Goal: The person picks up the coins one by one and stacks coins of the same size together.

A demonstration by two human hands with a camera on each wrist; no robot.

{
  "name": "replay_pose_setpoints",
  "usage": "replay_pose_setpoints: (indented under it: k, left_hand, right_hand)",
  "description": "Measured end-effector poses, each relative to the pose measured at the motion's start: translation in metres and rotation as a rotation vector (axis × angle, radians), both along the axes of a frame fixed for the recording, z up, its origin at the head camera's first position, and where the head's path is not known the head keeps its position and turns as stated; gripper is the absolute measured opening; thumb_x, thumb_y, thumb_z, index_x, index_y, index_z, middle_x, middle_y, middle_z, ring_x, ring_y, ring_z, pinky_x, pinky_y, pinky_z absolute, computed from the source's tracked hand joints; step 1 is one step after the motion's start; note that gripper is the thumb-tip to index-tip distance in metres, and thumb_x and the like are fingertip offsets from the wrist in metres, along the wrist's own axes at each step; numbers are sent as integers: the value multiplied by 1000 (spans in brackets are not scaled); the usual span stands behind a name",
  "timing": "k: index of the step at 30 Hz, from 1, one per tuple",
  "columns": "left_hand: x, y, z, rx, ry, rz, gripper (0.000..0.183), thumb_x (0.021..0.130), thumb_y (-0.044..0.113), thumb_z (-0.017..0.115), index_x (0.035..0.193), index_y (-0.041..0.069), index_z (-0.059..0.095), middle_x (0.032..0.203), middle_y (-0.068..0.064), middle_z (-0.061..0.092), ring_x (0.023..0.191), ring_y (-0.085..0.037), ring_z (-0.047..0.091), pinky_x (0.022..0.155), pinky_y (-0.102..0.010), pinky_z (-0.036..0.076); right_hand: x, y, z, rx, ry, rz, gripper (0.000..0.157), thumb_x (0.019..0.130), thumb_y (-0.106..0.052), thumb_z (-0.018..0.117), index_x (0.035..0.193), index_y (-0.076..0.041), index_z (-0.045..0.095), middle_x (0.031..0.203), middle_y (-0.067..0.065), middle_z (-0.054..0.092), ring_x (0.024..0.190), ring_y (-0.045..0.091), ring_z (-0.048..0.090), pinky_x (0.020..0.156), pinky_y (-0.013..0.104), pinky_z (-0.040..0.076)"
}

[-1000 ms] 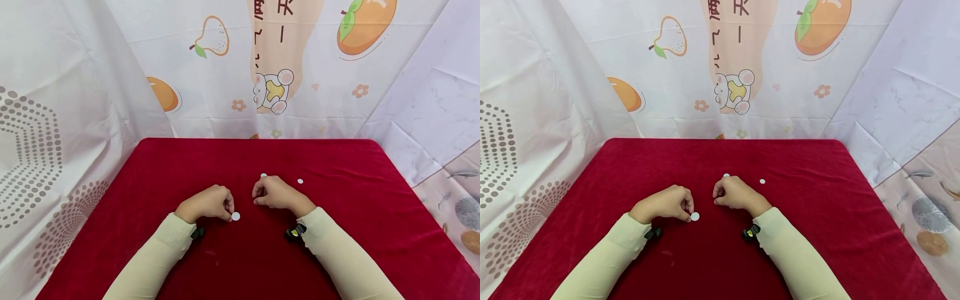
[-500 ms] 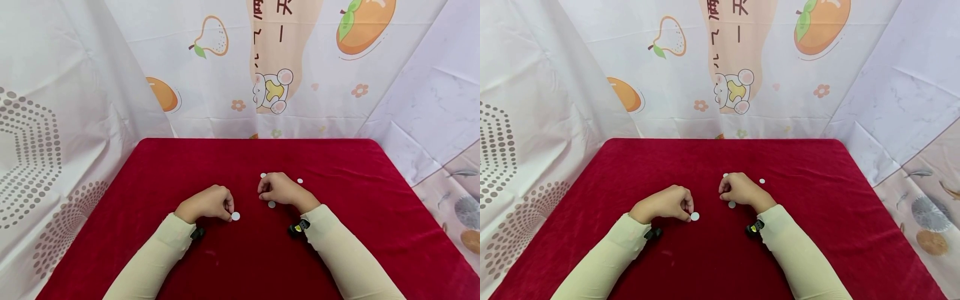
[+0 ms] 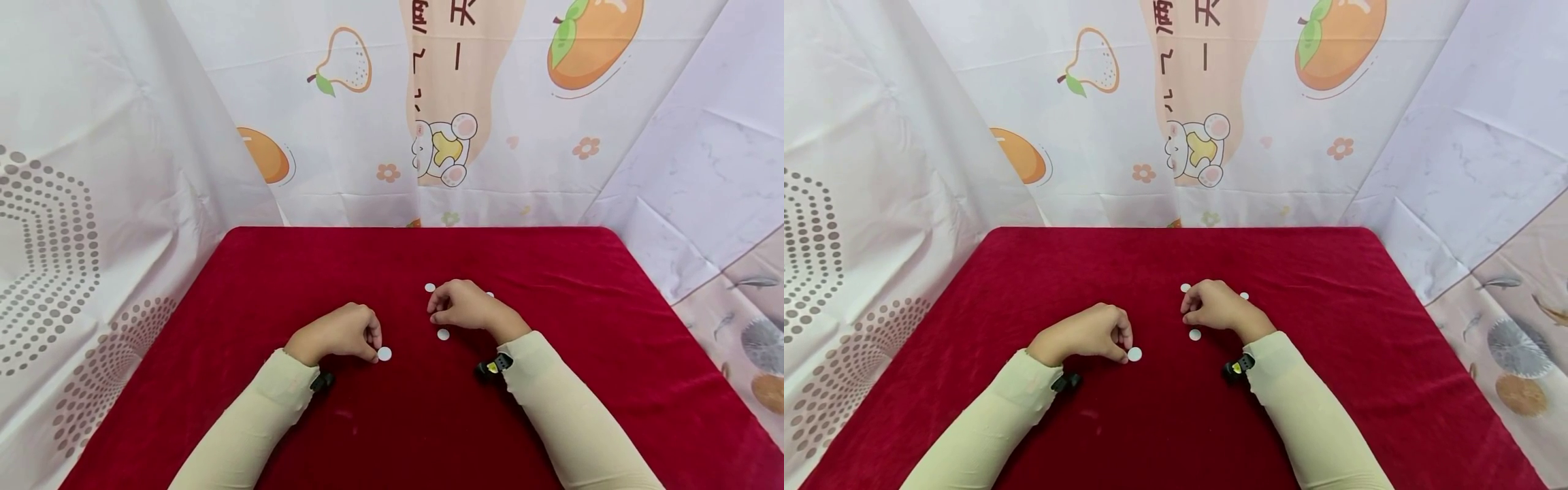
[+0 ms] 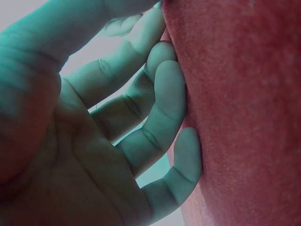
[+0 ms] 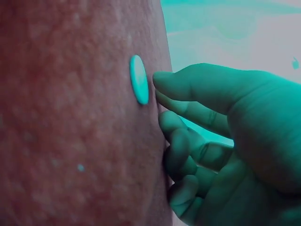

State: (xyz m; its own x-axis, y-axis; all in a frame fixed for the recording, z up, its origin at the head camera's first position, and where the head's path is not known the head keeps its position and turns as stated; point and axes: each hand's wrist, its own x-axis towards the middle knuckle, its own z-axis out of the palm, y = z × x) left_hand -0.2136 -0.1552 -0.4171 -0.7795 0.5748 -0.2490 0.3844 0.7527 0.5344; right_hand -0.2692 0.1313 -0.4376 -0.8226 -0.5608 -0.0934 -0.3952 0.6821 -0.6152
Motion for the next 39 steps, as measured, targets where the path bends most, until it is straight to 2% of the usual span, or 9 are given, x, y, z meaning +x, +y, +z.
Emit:
replay_pose_setpoints:
  k: [17, 21, 39]
  left_hand:
    - [-1, -1, -3, 5, 10, -11, 21, 75, 17, 91, 71, 26, 73, 70, 13, 67, 67, -6, 59, 67, -28, 53]
    - [-1, -1, -3, 7, 16, -15, 21, 75, 17, 91, 71, 26, 73, 70, 14, 67, 66, -6, 59, 66, -27, 53]
    - [-1, -1, -3, 9, 12, -17, 22, 74, 17, 92, 71, 26, 73, 70, 14, 67, 67, -6, 59, 66, -27, 53]
  right_hand:
    - [0, 11, 8, -2, -99, 11, 8, 89, -17, 80, 91, -22, 75, 80, -4, 69, 72, 15, 60, 68, 33, 51]
    - [0, 13, 10, 5, -113, 10, 8, 88, -16, 80, 92, -20, 75, 79, -2, 68, 67, 15, 58, 62, 33, 51]
    - [1, 19, 13, 16, -181, -1, 18, 83, -15, 86, 94, -15, 73, 78, 1, 65, 65, 16, 56, 55, 32, 50]
